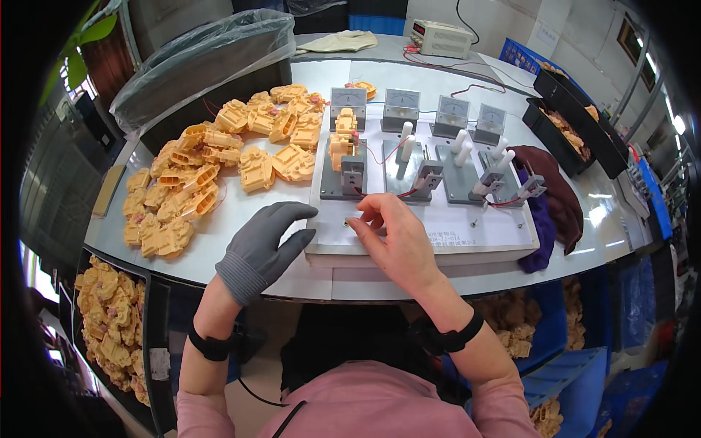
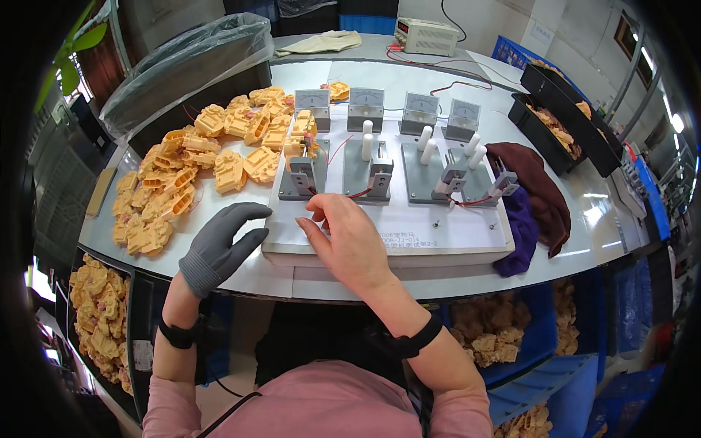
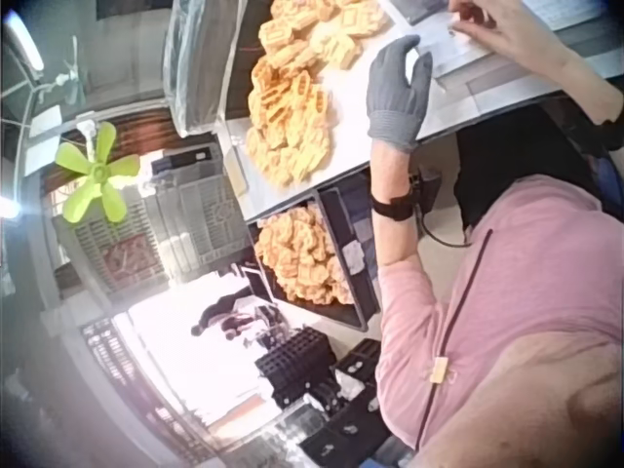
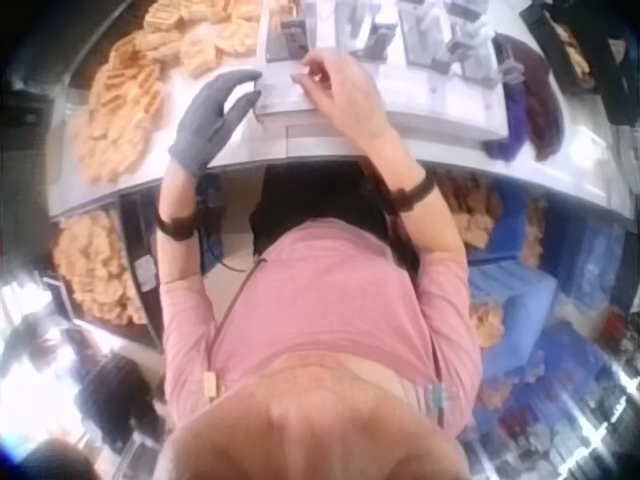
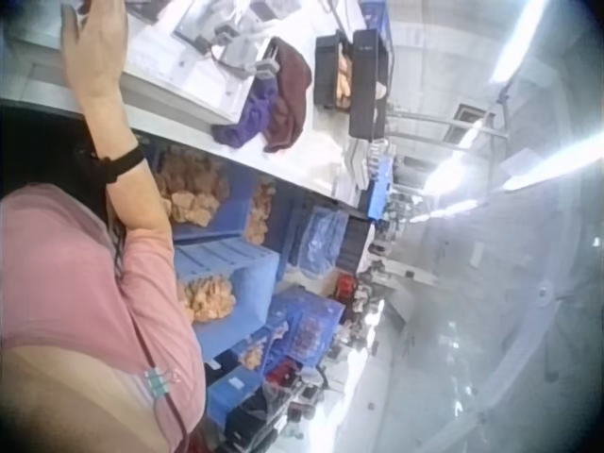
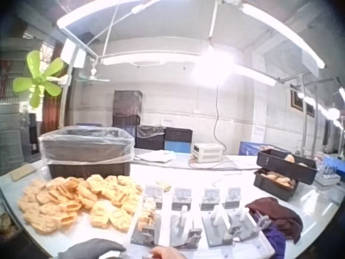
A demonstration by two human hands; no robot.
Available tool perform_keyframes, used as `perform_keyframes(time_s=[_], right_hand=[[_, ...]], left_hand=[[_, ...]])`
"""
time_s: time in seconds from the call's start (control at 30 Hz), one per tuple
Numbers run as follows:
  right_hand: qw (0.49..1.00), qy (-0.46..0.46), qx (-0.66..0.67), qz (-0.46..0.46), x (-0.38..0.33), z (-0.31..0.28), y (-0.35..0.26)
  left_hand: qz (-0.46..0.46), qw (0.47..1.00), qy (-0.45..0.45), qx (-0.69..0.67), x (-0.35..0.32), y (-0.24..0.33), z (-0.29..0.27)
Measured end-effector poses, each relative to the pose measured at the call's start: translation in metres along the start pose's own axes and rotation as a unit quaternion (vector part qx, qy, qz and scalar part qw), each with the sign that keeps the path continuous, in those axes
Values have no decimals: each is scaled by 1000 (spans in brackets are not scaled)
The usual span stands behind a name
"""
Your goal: Testing orange plastic toy components using an electrical testing fixture at a factory workbench.
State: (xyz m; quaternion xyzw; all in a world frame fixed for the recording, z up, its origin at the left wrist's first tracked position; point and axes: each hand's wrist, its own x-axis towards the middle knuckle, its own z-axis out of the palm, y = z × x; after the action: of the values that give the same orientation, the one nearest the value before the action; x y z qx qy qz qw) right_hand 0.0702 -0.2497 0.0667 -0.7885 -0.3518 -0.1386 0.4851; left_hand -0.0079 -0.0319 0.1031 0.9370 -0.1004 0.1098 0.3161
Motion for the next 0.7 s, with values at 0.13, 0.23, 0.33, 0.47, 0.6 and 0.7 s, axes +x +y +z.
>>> perform_keyframes(time_s=[0.13,0.23,0.33,0.47,0.6,0.7], right_hand=[[1000,-5,2,17,0,-1,0],[1000,-17,-15,-4,0,1,2],[998,-40,-52,-23,0,1,4],[996,-37,-67,-38,1,1,4],[996,-37,-74,-40,4,1,5],[997,-27,-64,-40,6,6,7]], left_hand=[[6,1000,1,16,1,-3,1],[2,1000,-4,6,4,-5,8],[-17,1000,0,7,11,-7,13],[-17,999,-11,30,19,-10,14],[-14,999,-28,15,24,-15,14],[-21,999,-29,-13,22,-17,15]])
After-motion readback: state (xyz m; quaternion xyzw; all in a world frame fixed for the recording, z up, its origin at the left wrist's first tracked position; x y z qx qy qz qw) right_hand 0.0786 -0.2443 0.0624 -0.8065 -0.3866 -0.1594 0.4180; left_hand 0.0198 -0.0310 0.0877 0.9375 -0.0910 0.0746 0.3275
